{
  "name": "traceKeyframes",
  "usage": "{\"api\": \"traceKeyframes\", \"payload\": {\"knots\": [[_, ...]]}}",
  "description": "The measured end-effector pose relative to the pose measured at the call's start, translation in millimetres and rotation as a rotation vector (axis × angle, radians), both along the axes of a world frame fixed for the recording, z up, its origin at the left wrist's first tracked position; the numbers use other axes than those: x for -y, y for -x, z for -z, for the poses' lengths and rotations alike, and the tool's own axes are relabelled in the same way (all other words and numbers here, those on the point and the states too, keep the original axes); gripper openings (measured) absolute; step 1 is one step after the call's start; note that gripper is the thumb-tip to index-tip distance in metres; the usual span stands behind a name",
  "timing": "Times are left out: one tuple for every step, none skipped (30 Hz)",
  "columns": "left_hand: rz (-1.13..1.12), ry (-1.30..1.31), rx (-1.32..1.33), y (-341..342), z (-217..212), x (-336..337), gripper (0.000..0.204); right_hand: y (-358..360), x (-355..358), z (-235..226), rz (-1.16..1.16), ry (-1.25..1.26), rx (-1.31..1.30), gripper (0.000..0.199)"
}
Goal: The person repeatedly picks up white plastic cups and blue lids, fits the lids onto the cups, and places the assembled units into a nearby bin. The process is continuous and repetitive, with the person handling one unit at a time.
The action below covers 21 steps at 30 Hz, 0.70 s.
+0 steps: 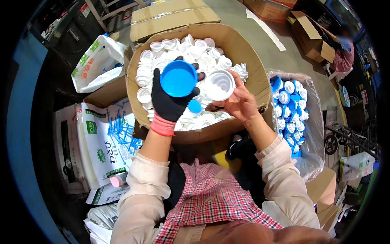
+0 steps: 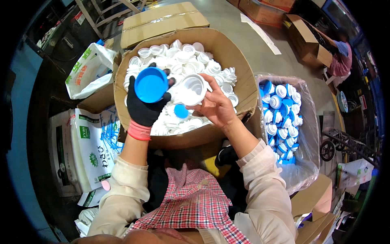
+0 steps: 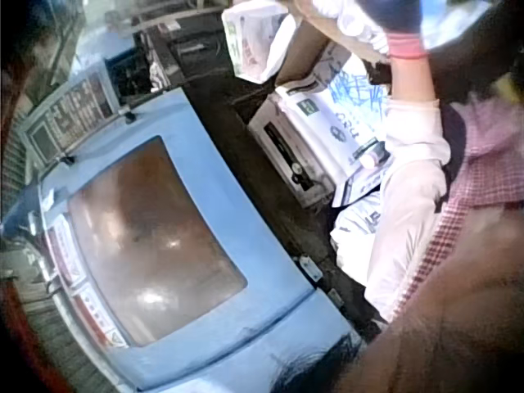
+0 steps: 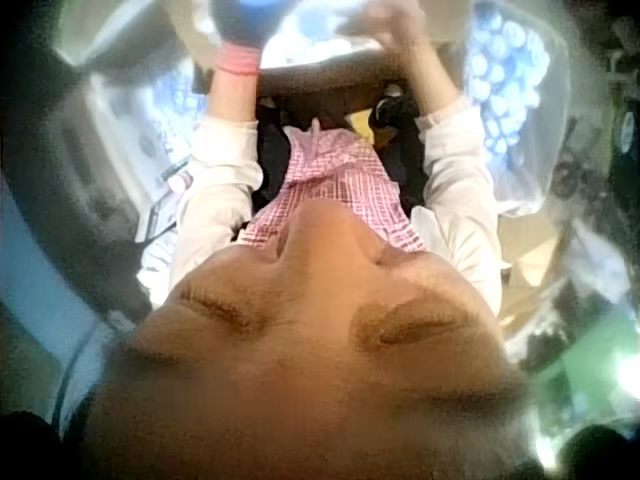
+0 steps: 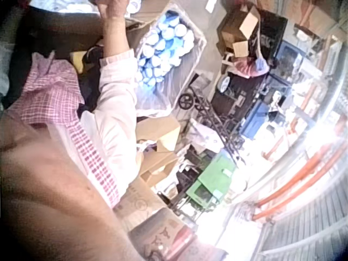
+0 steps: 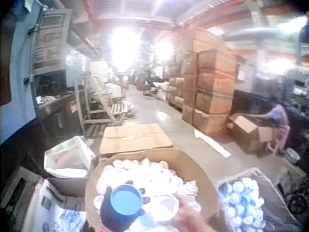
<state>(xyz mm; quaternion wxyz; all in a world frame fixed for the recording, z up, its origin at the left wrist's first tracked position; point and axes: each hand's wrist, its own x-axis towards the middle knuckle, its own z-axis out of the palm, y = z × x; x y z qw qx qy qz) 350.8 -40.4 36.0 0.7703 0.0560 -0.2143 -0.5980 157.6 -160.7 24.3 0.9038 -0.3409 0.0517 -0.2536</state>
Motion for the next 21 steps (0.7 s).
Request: {"api": "traceKeyframes", "payload": {"knots": [[-0.011, -0.048, -0.042, -1, -1, 1, 0.068, 6, 4, 0, 0.010, -0.034, 0.023, 0.060], [0.000, -0.056, -0.055, -3, 1, 4, 0.069, 11, 8, -1, 0.017, -0.043, 0.026, 0.063], [0.006, -0.067, -0.068, -4, 4, 4, 0.070, 15, 10, -3, 0.022, -0.054, 0.029, 0.065], [0.019, -0.062, -0.059, -3, 6, 5, 0.073, 18, 12, -4, 0.025, -0.066, 0.031, 0.067], [0.030, -0.078, -0.046, -1, 7, 7, 0.074, 22, 16, -3, 0.028, -0.030, 0.045, 0.069], [0.037, -0.096, -0.033, 0, 6, 8, 0.075, 23, 20, -2, 0.026, 0.003, 0.059, 0.071], [0.042, -0.115, -0.020, 1, 7, 9, 0.075, 23, 21, -2, 0.023, 0.035, 0.073, 0.073], [0.042, -0.127, 0.000, 3, 8, 10, 0.076, 25, 18, -5, 0.096, 0.109, 0.005, 0.076], [0.049, -0.130, 0.007, 7, 5, 11, 0.075, 27, 20, -5, 0.091, 0.141, -0.046, 0.075], [0.081, -0.114, -0.015, 9, 6, 13, 0.074, 32, 25, -5, 0.086, 0.174, -0.096, 0.074], [0.113, -0.099, -0.037, 11, 6, 15, 0.074, 34, 27, -5, 0.080, 0.206, -0.145, 0.074], [0.138, -0.102, -0.063, 14, 7, 18, 0.073, 35, 25, -10, 0.054, 0.154, -0.136, 0.068], [0.136, -0.120, -0.068, 19, 4, 19, 0.077, 33, 22, -12, 0.042, 0.152, -0.189, 0.065], [0.163, -0.130, -0.096, 21, 3, 19, 0.075, 30, 19, -13, 0.030, 0.150, -0.243, 0.061], [0.194, -0.137, -0.128, 24, 4, 20, 0.074, 28, 16, -13, 0.022, 0.150, -0.300, 0.058], [0.225, -0.125, -0.138, 28, 4, 21, 0.075, 25, 16, -10, -0.008, 0.250, -0.316, 0.058], [0.249, -0.156, -0.170, 32, 2, 21, 0.074, 23, 13, -10, 0.006, 0.261, -0.347, 0.059], [0.287, -0.105, -0.130, 31, 8, 21, 0.073, 20, 10, -11, 0.017, 0.274, -0.375, 0.061], [0.324, -0.054, -0.090, 30, 11, 21, 0.071, 18, 7, -13, 0.028, 0.288, -0.404, 0.063], [0.313, -0.054, -0.162, 31, 14, 20, 0.071, 20, 6, -21, -0.001, 0.291, -0.422, 0.065], [0.303, -0.051, -0.234, 34, 11, 21, 0.070, 20, 4, -21, 0.034, 0.404, -0.342, 0.063]]}}
